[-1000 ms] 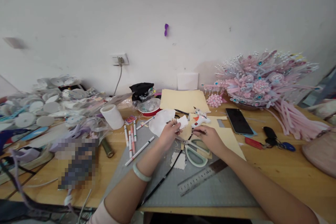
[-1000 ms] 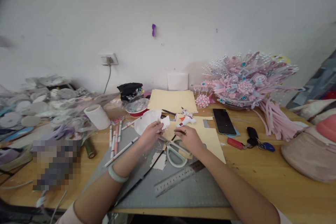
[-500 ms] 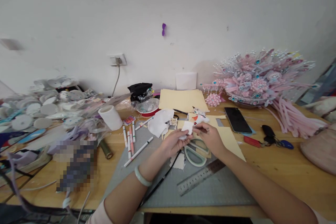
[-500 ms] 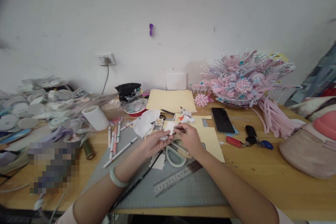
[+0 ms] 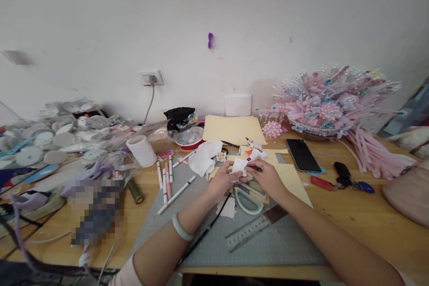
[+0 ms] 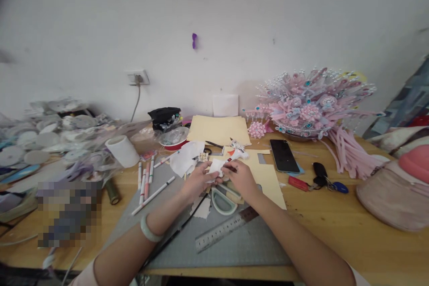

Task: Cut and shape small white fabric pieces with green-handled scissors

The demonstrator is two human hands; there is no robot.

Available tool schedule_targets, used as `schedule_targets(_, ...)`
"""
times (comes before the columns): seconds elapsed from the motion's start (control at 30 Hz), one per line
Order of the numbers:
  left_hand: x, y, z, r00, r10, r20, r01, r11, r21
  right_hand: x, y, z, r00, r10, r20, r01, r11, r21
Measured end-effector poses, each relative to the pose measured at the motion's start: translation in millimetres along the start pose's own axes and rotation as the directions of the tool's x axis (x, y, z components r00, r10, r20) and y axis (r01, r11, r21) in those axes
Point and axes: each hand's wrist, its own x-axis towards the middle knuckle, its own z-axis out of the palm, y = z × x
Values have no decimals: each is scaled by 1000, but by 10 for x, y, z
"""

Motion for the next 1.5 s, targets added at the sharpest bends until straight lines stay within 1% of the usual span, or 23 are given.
schedule_targets(0.1, 3, -22, 11, 999, 47, 14, -47, 998, 48, 10, 21, 10, 999, -35, -2, 35, 999, -6)
schedule_targets(0.27, 10, -22, 7, 999, 40, 7, -40, 997, 64, 12, 37, 18, 995, -97, 22, 97, 995, -15)
schedule_targets(0.33, 17, -24, 5, 998, 63, 6, -63, 993, 97, 2, 30, 21, 998, -68, 13, 68, 998, -13)
schedule_targets(0.47, 38, -53, 2, 994, 107, -1, -104, 970, 219, -17, 3, 19, 997, 77, -2, -77, 996, 34)
schedule_targets(0.5, 42, -61, 1, 994, 110, -3, -106, 966, 236, -18, 0, 14, 996, 92, -3, -91, 995, 33)
schedule_targets(0.57, 46, -72, 2, 993, 116, -5, -112, 963, 246, -16, 3, 4, 998, 65, -15, -64, 998, 5)
schedule_targets(0.7, 45, -73, -1, 989, 149, 8, -147, 968, 204, -19, 30, 5, 996, -91, -1, 90, 995, -47)
schedule_targets(0.73, 48, -74, -3, 987, 158, 9, -157, 970, 188, -26, 32, 13, 993, -118, 23, 119, 992, -45)
schedule_targets(0.8, 60, -78, -11, 986, 169, 4, -168, 973, 157, -47, 29, 35, 983, -152, 106, 155, 988, -20)
schedule_targets(0.87, 74, -82, -18, 987, 162, -16, -159, 981, 109, -68, 19, 57, 968, -160, 193, 160, 987, 13)
schedule_targets(0.9, 80, -81, -21, 989, 146, -25, -144, 987, 75, -75, 15, 63, 966, -151, 212, 149, 989, 26)
schedule_targets(0.97, 84, -73, -22, 995, 94, -36, -94, 996, -5, -74, 10, 64, 975, -106, 195, 97, 994, 54)
schedule_targets(1.07, 71, -45, -22, 998, 25, -52, -31, 994, -103, -49, 7, 35, 993, -32, 114, 17, 992, 128)
schedule_targets(1.13, 60, -29, -25, 998, 16, -66, -25, 990, -140, -32, 1, 6, 997, -26, 71, 17, 991, 129)
schedule_targets(1.2, 56, -27, -31, 997, 27, -67, -37, 988, -147, -24, -5, -15, 996, -75, 55, 72, 995, 63)
schedule_targets(1.27, 64, -35, -41, 998, 50, -48, -55, 993, -104, -27, -8, -18, 983, -145, 112, 148, 989, -18)
schedule_targets(1.33, 78, -43, -51, 996, 87, -32, -88, 996, -19, -33, -4, -5, 969, -173, 178, 184, 982, -48)
schedule_targets(1.4, 92, -39, -62, 992, 122, -34, -120, 991, 58, -30, 8, 11, 969, -149, 197, 158, 987, -28)
schedule_targets(1.5, 108, -20, -83, 985, 154, -73, -143, 980, 137, 2, 38, 5, 989, -60, 137, 59, 998, 9)
